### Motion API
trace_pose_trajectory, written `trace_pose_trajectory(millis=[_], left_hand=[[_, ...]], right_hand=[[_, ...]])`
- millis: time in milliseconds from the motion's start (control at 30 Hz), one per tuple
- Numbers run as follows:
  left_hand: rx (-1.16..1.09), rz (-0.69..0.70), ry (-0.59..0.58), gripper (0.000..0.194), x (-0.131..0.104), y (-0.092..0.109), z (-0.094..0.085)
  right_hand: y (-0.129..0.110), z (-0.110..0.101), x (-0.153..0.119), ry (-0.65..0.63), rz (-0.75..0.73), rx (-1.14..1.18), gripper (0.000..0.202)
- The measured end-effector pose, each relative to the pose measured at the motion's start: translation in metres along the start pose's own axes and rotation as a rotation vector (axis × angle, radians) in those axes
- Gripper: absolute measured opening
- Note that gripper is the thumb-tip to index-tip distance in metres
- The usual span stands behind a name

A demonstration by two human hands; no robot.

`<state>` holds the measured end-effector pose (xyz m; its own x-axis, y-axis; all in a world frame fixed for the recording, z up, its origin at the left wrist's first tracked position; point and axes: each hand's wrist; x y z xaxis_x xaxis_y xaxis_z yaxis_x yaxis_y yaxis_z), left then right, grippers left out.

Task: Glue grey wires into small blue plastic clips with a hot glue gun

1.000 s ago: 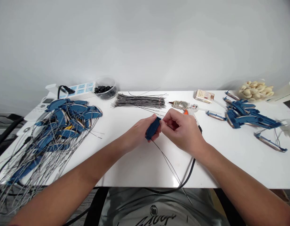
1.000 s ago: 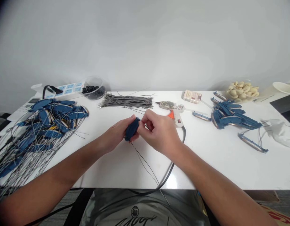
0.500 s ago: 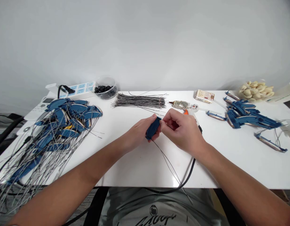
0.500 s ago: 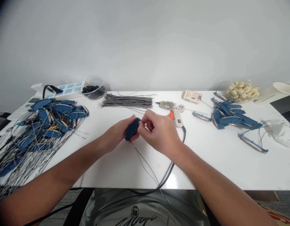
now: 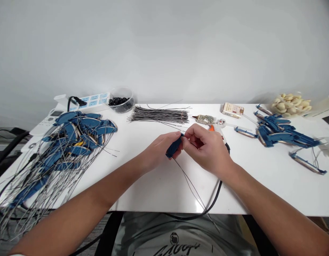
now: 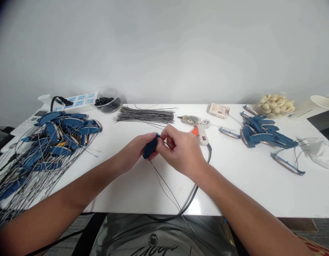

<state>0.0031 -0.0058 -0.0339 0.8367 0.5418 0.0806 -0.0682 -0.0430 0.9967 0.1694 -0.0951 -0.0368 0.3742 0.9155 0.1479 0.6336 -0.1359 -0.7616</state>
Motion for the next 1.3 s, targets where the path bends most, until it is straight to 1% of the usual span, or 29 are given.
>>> trace_pose_trajectory(millis=[167, 333, 467, 567, 700, 800, 1033, 1167, 1300], left_hand=[[0.064, 0.011, 0.016, 0.051, 0.0, 0.0, -0.001], [0.064, 0.019, 0.026, 0.053, -0.002, -0.002, 0.0], [0.108, 0.049, -0.002, 0.048, -0.003, 0.001, 0.0], [0.239, 0.123, -0.026, 0.042, -0.005, 0.005, 0.0], [0.537, 0.198, -0.025, 0.039, -0.008, 0.007, -0.002], [0.703, 0.236, -0.011, 0.038, -0.009, 0.007, -0.004], [0.854, 0.332, 0.044, 0.037, -0.01, 0.007, -0.004], [0.936, 0.392, 0.046, 0.038, -0.012, 0.006, -0.005], [0.996, 0.413, 0.056, 0.038, -0.013, 0.006, -0.006]], right_hand=[[-0.001, -0.001, 0.0, -0.026, 0.013, 0.001, 0.012], [-0.001, 0.0, -0.001, -0.021, 0.005, -0.002, 0.014], [-0.002, -0.001, 0.0, -0.021, 0.002, -0.006, 0.012], [-0.002, -0.002, 0.0, -0.027, 0.006, -0.005, 0.013], [0.0, -0.002, 0.0, -0.046, -0.013, 0.019, 0.01], [0.001, -0.001, 0.001, -0.043, -0.053, 0.034, 0.008], [0.001, -0.001, 0.001, -0.035, -0.141, 0.085, 0.006], [0.001, -0.001, 0.0, -0.027, -0.162, 0.076, 0.007], [0.001, -0.001, 0.0, -0.023, -0.178, 0.077, 0.007]])
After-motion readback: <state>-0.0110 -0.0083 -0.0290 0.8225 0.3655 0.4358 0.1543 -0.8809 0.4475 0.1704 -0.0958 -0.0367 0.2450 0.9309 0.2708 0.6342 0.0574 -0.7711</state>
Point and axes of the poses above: each hand's wrist, its own x-axis towards the middle knuckle, its own z-axis out of the palm, y = z × x, and after that the axes turned 15 degrees about z, right-handed
